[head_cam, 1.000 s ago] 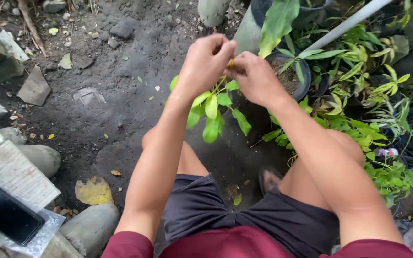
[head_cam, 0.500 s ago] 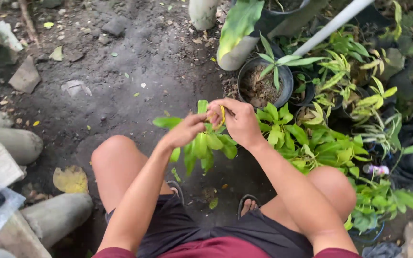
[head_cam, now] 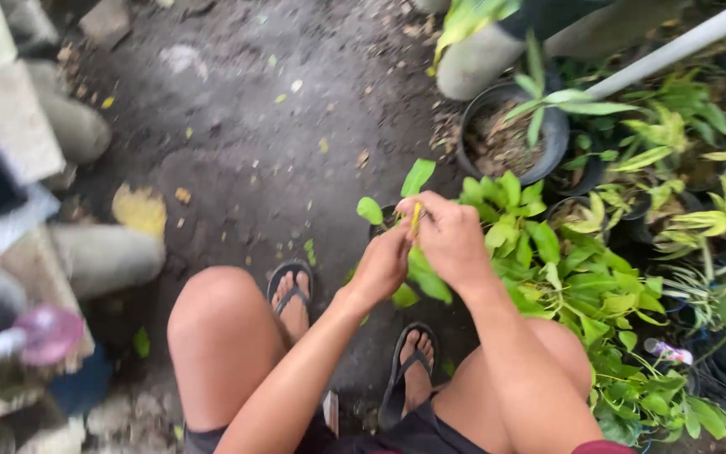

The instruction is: The person sits on the ground and sprays a small potted plant with a spray bottle. They then wipe the leaves of the plant with their hands. The person hangs the plant on a metal structure and then picks up another potted plant to spray and wipe its leaves.

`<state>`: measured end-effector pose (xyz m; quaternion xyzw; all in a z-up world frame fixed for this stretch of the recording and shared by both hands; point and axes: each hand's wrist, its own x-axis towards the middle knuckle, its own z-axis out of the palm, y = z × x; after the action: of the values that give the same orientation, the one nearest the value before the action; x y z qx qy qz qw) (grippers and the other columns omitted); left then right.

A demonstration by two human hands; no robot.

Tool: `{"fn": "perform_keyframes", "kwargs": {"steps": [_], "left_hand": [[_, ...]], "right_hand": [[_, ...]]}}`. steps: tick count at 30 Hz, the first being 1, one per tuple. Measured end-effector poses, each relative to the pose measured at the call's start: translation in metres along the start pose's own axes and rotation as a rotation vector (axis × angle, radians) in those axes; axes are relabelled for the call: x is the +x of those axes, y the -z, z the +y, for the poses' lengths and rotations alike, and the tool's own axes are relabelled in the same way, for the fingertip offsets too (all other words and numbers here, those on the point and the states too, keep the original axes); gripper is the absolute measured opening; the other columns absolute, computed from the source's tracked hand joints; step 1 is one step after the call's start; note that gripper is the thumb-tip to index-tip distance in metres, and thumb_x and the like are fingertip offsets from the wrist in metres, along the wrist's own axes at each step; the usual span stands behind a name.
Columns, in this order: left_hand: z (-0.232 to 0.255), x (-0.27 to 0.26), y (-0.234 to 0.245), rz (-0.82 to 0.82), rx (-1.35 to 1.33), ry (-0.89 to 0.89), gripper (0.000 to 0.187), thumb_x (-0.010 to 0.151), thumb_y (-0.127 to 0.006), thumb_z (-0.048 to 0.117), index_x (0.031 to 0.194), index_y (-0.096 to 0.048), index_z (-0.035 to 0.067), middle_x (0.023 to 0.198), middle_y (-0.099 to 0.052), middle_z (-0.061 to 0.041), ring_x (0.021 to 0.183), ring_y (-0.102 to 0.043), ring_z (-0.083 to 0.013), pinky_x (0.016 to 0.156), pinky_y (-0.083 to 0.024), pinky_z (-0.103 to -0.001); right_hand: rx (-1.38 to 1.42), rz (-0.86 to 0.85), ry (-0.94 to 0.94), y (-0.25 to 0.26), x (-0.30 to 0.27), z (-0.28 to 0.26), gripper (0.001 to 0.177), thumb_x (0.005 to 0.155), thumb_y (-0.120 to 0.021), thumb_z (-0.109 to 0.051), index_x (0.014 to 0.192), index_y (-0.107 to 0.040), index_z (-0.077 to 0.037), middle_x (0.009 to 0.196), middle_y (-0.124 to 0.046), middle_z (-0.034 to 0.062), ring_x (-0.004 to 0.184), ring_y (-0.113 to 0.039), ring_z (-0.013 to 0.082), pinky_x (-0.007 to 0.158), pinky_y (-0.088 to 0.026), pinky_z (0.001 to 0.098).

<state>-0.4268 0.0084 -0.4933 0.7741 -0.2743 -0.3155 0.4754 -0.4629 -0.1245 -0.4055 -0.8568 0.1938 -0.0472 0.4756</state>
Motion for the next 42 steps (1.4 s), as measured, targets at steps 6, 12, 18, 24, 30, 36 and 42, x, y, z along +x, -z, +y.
{"fn": "perform_keyframes", "kwargs": {"steps": [6, 12, 18, 24, 30, 36, 42], "left_hand": [[-0.057, -0.006, -0.031, 0.074, 0.113, 0.050, 0.029, 0.100, -0.048, 0.017, 0.115, -0.071, 0.023, 0.101, -0.076, -0.015, 0.105, -0.070, -0.0415, 0.091, -0.056, -0.056], [-0.116, -0.008, -0.063, 0.152, 0.194, -0.006, 0.026, 0.095, -0.056, 0.016, 0.109, -0.077, 0.024, 0.092, -0.076, -0.022, 0.099, -0.070, -0.0484, 0.089, -0.055, -0.061], [-0.103, -0.044, -0.043, 0.142, 0.241, 0.132, 0.034, 0.090, -0.067, 0.021, 0.122, -0.073, 0.032, 0.106, -0.075, -0.022, 0.108, -0.070, -0.0452, 0.096, -0.057, -0.057], [-0.105, -0.089, 0.002, 0.284, 0.222, 0.279, 0.048, 0.090, -0.071, 0.023, 0.135, -0.063, 0.035, 0.128, -0.070, -0.013, 0.119, -0.067, -0.0396, 0.103, -0.054, -0.054], [-0.124, -0.136, 0.058, 0.724, 0.052, 0.233, 0.054, 0.086, -0.059, -0.004, 0.138, -0.057, 0.010, 0.132, -0.067, -0.017, 0.126, -0.062, -0.0395, 0.107, -0.049, -0.055], [-0.128, -0.179, 0.115, 1.296, -0.047, -0.002, 0.053, 0.083, -0.055, -0.012, 0.135, -0.055, 0.000, 0.124, -0.064, -0.028, 0.121, -0.060, -0.0494, 0.107, -0.046, -0.054], [-0.130, -0.222, 0.195, 1.621, 0.130, -0.160, 0.050, 0.082, -0.064, -0.002, 0.131, -0.058, 0.004, 0.125, -0.066, -0.020, 0.118, -0.063, -0.0392, 0.108, -0.046, -0.045]], "right_hand": [[-0.317, -0.080, 0.051, 0.010, -0.038, -0.016, 0.023, 0.100, -0.055, -0.017, 0.102, -0.078, -0.014, 0.080, -0.076, 0.0154, 0.083, -0.074, 0.0366, 0.080, -0.057, 0.0493], [-0.222, -0.114, 0.060, 0.000, -0.066, 0.015, 0.024, 0.096, -0.056, -0.004, 0.104, -0.078, -0.006, 0.076, -0.076, 0.0136, 0.070, -0.076, 0.0240, 0.068, -0.061, 0.0371], [-0.223, -0.139, 0.074, -0.024, -0.088, 0.023, 0.022, 0.094, -0.059, -0.010, 0.104, -0.079, -0.013, 0.075, -0.076, 0.0062, 0.072, -0.076, 0.0197, 0.070, -0.062, 0.0345], [-0.361, -0.295, 0.153, -0.055, -0.071, 0.000, 0.020, 0.090, -0.062, -0.015, 0.098, -0.080, -0.016, 0.074, -0.076, 0.0042, 0.076, -0.075, 0.0205, 0.076, -0.061, 0.0388], [-0.693, -0.396, 0.229, -0.141, -0.025, -0.003, 0.031, 0.084, -0.073, -0.015, 0.114, -0.077, -0.019, 0.102, -0.076, 0.0184, 0.099, -0.073, 0.0410, 0.086, -0.061, 0.0541], [-0.921, -0.363, 0.555, -0.223, -0.011, -0.051, 0.069, 0.076, -0.083, -0.017, 0.142, -0.062, -0.014, 0.121, -0.068, 0.0215, 0.113, -0.064, 0.0479, 0.088, -0.056, 0.0647], [-0.615, -0.434, 0.931, -0.278, -0.056, -0.145, 0.073, 0.083, -0.075, -0.015, 0.150, -0.048, -0.007, 0.142, -0.056, 0.0225, 0.128, -0.052, 0.0469, 0.102, -0.045, 0.0579]]}}
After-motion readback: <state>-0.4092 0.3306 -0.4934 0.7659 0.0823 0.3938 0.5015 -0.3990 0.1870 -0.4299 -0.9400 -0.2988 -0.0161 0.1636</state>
